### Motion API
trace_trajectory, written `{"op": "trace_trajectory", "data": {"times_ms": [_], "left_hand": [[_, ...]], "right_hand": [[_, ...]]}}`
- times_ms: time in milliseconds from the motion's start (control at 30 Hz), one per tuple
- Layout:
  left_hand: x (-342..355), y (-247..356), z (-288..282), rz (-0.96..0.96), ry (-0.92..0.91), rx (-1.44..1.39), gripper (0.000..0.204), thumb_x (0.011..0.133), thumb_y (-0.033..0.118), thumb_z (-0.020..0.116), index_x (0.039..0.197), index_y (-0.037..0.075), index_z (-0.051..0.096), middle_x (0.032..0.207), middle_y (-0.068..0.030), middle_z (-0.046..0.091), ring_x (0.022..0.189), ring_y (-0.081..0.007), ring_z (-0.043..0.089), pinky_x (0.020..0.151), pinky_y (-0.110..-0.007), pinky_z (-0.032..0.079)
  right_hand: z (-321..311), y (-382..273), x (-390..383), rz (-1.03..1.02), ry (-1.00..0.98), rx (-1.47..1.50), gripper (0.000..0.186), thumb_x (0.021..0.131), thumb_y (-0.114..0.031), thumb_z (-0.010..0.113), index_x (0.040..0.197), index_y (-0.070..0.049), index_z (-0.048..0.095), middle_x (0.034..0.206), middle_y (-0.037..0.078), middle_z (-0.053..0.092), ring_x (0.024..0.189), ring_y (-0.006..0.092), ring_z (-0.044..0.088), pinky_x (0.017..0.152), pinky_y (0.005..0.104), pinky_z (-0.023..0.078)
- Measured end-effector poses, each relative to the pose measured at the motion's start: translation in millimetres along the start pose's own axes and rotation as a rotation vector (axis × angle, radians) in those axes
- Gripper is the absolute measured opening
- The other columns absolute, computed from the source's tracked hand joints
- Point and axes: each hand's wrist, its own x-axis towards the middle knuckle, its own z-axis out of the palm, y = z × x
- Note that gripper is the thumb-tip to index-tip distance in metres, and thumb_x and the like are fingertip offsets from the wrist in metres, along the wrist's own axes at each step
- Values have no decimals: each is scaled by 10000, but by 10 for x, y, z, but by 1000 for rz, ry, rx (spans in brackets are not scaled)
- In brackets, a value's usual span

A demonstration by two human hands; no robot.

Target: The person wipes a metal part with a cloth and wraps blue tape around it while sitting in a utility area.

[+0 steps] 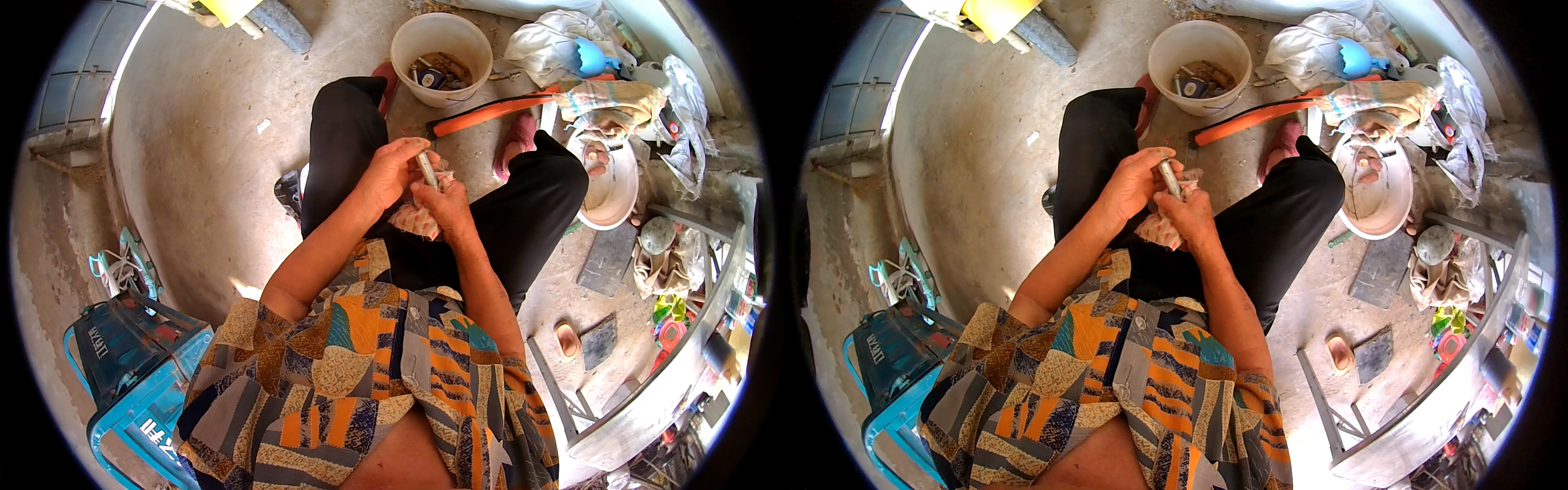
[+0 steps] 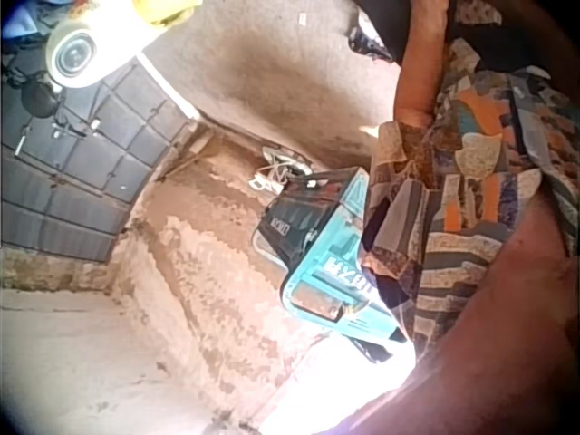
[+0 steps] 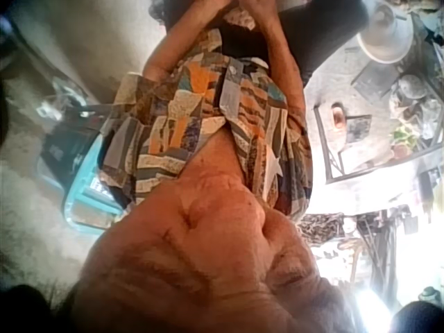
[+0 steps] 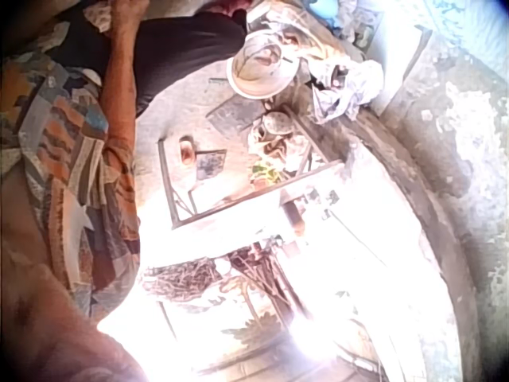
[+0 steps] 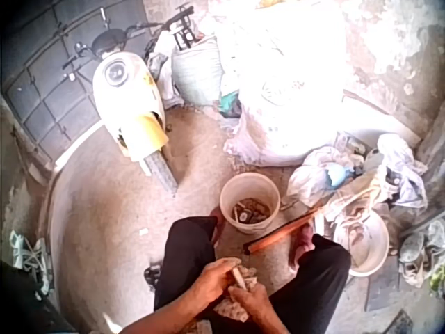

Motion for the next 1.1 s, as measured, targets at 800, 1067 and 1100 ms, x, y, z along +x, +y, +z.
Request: {"op": "trace_trajectory", "data": {"times_ms": [800,1067,1100], "left_hand": [[-7,15,36,-37,-145,14,269,892,181,543,1071,-21,543,997,-190,633,902,-262,627,825,-367,503],[8,-33,47,-4,28,138,191,858,135,599,963,-14,543,914,-182,642,810,-245,649,746,-343,537],[2,-33,65,-3,87,176,194,854,132,605,953,-20,538,895,-180,641,796,-240,653,724,-340,545]], "right_hand": [[16,-62,-22,69,13,83,172,777,-91,656,905,6,596,737,32,584,608,116,551,554,262,451],[11,1,6,64,13,47,157,775,-88,655,895,-5,596,732,30,584,602,116,551,548,260,450],[15,27,14,56,10,33,155,776,-88,654,896,-7,597,732,30,586,604,115,551,547,257,448]]}}
